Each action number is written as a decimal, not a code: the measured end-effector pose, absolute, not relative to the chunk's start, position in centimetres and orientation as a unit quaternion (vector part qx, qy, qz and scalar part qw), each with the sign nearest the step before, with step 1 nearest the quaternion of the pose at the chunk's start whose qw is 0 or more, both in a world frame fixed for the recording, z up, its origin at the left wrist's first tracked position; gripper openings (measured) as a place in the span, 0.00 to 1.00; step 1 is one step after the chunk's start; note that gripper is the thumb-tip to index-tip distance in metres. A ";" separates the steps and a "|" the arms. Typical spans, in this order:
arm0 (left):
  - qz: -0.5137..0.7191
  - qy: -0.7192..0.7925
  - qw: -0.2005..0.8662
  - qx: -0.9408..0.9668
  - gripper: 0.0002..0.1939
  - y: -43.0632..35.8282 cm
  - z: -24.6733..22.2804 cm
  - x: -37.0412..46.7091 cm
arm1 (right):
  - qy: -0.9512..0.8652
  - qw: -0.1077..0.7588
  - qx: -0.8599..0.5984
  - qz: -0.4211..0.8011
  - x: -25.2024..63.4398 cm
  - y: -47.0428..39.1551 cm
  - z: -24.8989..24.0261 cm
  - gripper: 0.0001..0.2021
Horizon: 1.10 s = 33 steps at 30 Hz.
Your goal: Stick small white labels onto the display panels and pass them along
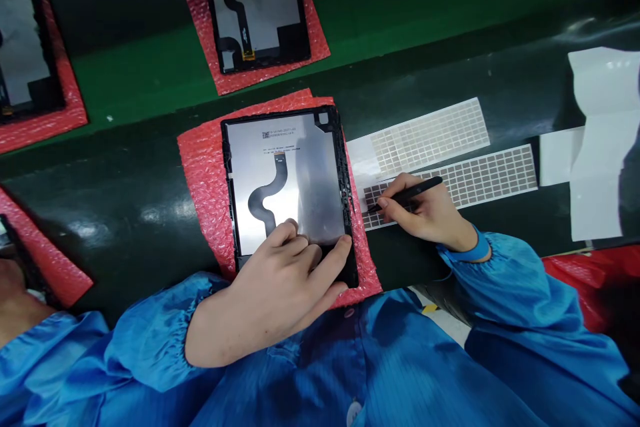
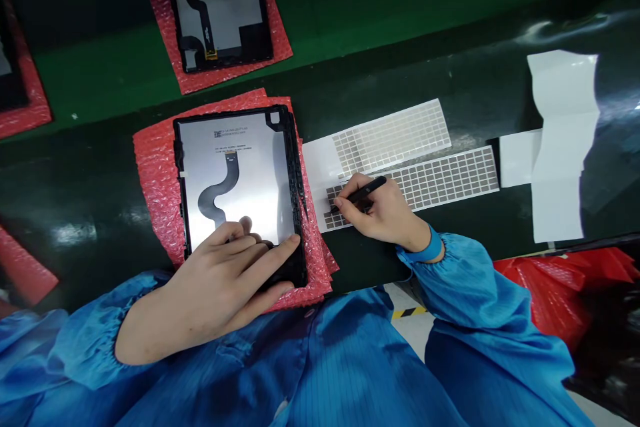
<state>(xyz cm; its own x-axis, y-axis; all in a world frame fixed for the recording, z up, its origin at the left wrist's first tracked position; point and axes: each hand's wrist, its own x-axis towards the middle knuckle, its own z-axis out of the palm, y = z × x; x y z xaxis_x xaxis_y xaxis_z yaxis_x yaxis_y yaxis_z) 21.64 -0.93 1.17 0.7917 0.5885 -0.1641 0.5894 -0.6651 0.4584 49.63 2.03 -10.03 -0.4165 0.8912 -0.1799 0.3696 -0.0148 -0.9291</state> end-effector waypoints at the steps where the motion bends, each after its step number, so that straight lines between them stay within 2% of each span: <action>1: -0.001 0.323 0.250 0.913 0.24 -0.9 1.1 21.7 | -0.655 0.246 -0.480 0.529 49.6 2.0 -10.0 0.04; 6: 0.001 0.321 0.243 0.916 0.24 -1.0 1.1 21.7 | -0.631 0.240 -0.477 0.563 49.7 2.2 -10.1 0.04; 12: -0.008 0.316 0.247 0.916 0.25 -0.9 1.2 21.6 | -0.474 0.273 -0.464 0.697 49.8 2.6 -9.1 0.09; 17: 0.002 0.310 0.214 0.926 0.19 0.0 1.0 22.2 | -0.442 0.341 -0.449 0.697 48.9 4.8 -7.1 0.09; 20: -0.001 0.343 0.186 0.921 0.21 0.7 0.7 22.7 | -0.442 0.368 -0.434 0.694 47.4 6.9 -6.3 0.10; 24: -0.013 0.403 0.169 0.899 0.26 1.3 0.3 23.1 | -0.434 0.343 -0.449 0.702 45.7 8.9 -6.7 0.14; 33: -0.014 0.422 0.168 0.891 0.27 1.9 -0.2 23.4 | -0.419 0.308 -0.440 0.732 45.4 9.0 -7.9 0.15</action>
